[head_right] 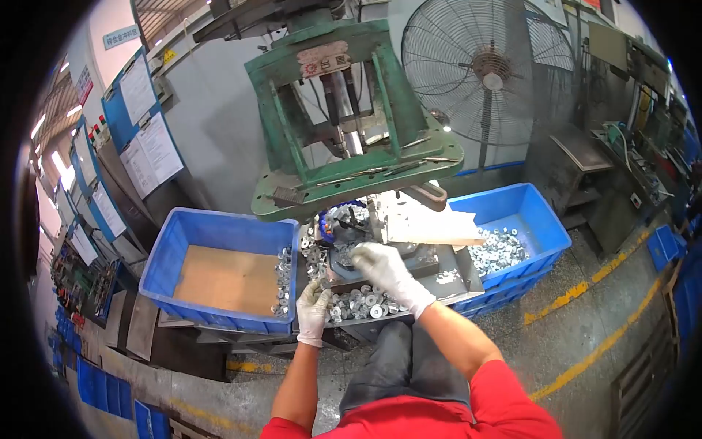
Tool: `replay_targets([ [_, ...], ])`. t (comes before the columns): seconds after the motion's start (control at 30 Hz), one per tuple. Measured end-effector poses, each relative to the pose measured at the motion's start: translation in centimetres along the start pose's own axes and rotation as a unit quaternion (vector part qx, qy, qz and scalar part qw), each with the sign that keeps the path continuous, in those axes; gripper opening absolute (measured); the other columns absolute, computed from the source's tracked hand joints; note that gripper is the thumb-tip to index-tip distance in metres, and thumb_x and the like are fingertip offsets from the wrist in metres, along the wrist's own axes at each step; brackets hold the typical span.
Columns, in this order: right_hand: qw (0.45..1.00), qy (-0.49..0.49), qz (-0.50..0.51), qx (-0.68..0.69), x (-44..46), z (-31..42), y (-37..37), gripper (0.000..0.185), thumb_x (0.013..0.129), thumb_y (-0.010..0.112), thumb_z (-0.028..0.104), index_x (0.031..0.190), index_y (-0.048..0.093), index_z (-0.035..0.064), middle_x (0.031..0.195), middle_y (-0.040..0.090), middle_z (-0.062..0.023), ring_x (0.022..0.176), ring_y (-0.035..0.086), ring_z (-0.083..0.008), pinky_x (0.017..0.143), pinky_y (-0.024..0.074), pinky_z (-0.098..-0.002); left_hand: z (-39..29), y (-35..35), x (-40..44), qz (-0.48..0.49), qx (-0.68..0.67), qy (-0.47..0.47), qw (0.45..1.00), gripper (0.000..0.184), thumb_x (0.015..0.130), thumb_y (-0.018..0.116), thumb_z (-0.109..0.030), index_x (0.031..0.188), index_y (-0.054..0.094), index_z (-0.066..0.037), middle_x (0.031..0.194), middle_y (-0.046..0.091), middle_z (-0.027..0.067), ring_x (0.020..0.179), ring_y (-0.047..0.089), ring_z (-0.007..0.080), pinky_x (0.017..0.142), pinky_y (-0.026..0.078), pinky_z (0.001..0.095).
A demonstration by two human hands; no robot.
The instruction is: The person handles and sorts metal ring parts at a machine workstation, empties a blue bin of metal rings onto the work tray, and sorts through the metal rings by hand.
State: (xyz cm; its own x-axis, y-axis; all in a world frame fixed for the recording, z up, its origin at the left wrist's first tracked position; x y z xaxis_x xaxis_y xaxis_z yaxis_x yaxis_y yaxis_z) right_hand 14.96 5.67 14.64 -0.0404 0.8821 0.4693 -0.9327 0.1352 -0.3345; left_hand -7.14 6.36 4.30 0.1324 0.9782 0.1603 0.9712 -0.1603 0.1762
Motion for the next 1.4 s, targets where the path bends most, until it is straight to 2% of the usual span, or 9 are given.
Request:
replay_targets([
  [0.13, 0.999, -0.030, 0.021, -0.005, -2.7, 0.8, 4.1, 0.023, 0.091, 0.067, 0.016, 0.112, 0.069, 0.0065, 0.104, 0.071, -0.0160, 0.098, 0.069, -0.0304, 0.087, 0.0541, -0.0377, 0.0, 2.2, -0.3, -0.018, 0.119, 0.069, 0.990, 0.036, 0.091, 0.067, 0.001, 0.125, 0.060, 0.003, 0.089, 0.064, 0.0016, 0.068, 0.056, 0.0061, 0.062, 0.048, 0.0213],
  [0.2, 0.995, -0.008, 0.056, -0.086, -3.0, 0.9, 4.7, 0.023, 0.091, 0.067, 0.017, 0.112, 0.069, 0.0077, 0.103, 0.071, -0.0156, 0.097, 0.069, -0.0309, 0.085, 0.0541, -0.0383, -2.5, 3.8, -0.8, -0.024, 0.372, 0.158, 0.914, 0.034, 0.084, 0.067, 0.001, 0.118, 0.067, 0.001, 0.087, 0.065, 0.0061, 0.070, 0.058, 0.0104, 0.065, 0.050, 0.0265],
  [0.33, 0.993, 0.084, 0.052, -0.061, -4.0, -3.3, 5.2, 0.023, 0.090, 0.067, 0.017, 0.112, 0.068, 0.0082, 0.099, 0.072, -0.0124, 0.086, 0.070, -0.0237, 0.077, 0.0547, -0.0346, -1.3, 5.4, -1.2, -0.029, 0.404, 0.150, 0.902, 0.034, 0.086, 0.067, -0.004, 0.120, 0.066, -0.002, 0.095, 0.070, 0.0071, 0.075, 0.061, 0.0111, 0.070, 0.052, 0.0284],
  [0.5, 0.917, 0.244, -0.028, 0.313, -6.1, -6.9, 3.4, 0.014, 0.095, 0.064, 0.007, 0.107, 0.067, 0.0019, 0.087, 0.069, -0.0025, 0.069, 0.059, -0.0054, 0.062, 0.0484, -0.0215, 0.3, 6.8, -1.4, 0.015, 0.123, -0.044, 0.991, 0.037, 0.087, 0.067, -0.001, 0.124, 0.062, -0.001, 0.099, 0.070, 0.0044, 0.081, 0.065, 0.0100, 0.075, 0.053, 0.0250],
  [0.7, 0.971, 0.223, 0.061, 0.060, -5.5, -3.9, 2.3, 0.015, 0.092, 0.070, 0.016, 0.100, 0.071, 0.0038, 0.078, 0.069, -0.0032, 0.064, 0.060, -0.0074, 0.058, 0.0495, -0.0248, 2.5, 7.7, -1.3, 0.055, -0.008, -0.149, 0.987, 0.029, 0.088, 0.067, 0.001, 0.117, 0.065, -0.001, 0.101, 0.072, 0.0053, 0.085, 0.066, 0.0091, 0.077, 0.053, 0.0236],
  [0.83, 0.984, 0.147, 0.073, -0.073, -5.2, -3.3, 2.1, 0.023, 0.087, 0.075, 0.022, 0.101, 0.073, 0.0029, 0.081, 0.073, -0.0105, 0.070, 0.068, -0.0145, 0.064, 0.0550, -0.0313, 3.2, 7.2, -0.3, 0.017, 0.195, 0.008, 0.981, 0.033, 0.083, 0.073, -0.008, 0.116, 0.067, -0.004, 0.105, 0.072, 0.0105, 0.095, 0.069, 0.0195, 0.084, 0.053, 0.0320],
  [0.87, 0.980, 0.156, 0.084, -0.090, -5.0, -2.7, 1.5, 0.023, 0.087, 0.075, 0.022, 0.101, 0.073, 0.0032, 0.083, 0.073, -0.0108, 0.072, 0.069, -0.0147, 0.067, 0.0554, -0.0317, 3.0, 7.3, -0.3, 0.026, 0.233, 0.047, 0.971, 0.033, 0.085, 0.070, 0.000, 0.118, 0.065, 0.000, 0.107, 0.071, 0.0040, 0.092, 0.065, 0.0109, 0.083, 0.053, 0.0283],
  [1.1, 0.951, 0.207, -0.118, 0.195, -1.4, -6.6, -3.8, 0.030, 0.089, 0.073, 0.017, 0.115, 0.071, 0.0008, 0.098, 0.074, -0.0070, 0.087, 0.067, -0.0119, 0.081, 0.0543, -0.0283, 2.0, 8.0, -0.4, 0.051, -0.007, -0.058, 0.997, 0.047, 0.084, 0.070, 0.004, 0.129, 0.059, -0.002, 0.095, 0.063, -0.0005, 0.081, 0.060, 0.0063, 0.072, 0.049, 0.0195],
  [1.4, 0.993, -0.025, -0.105, -0.050, 3.4, -3.3, -6.7, 0.031, 0.091, 0.071, 0.021, 0.118, 0.067, 0.0067, 0.104, 0.074, -0.0100, 0.099, 0.069, -0.0176, 0.086, 0.0539, -0.0301, 1.4, 6.5, -1.6, 0.055, -0.070, -0.060, 0.994, 0.050, 0.086, 0.066, 0.007, 0.133, 0.054, -0.002, 0.096, 0.059, -0.0009, 0.082, 0.059, 0.0073, 0.068, 0.051, 0.0205],
])
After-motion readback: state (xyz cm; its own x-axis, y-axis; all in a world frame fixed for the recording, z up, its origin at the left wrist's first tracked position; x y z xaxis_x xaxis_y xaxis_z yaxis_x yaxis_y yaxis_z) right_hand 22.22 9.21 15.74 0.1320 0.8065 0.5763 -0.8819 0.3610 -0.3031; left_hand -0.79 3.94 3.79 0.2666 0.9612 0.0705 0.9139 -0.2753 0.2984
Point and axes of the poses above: each hand's wrist, its own x-axis towards the middle knuckle, its own y-axis out of the palm, z = x × y, the point moved 7 cm from there along x, towards the middle knuckle
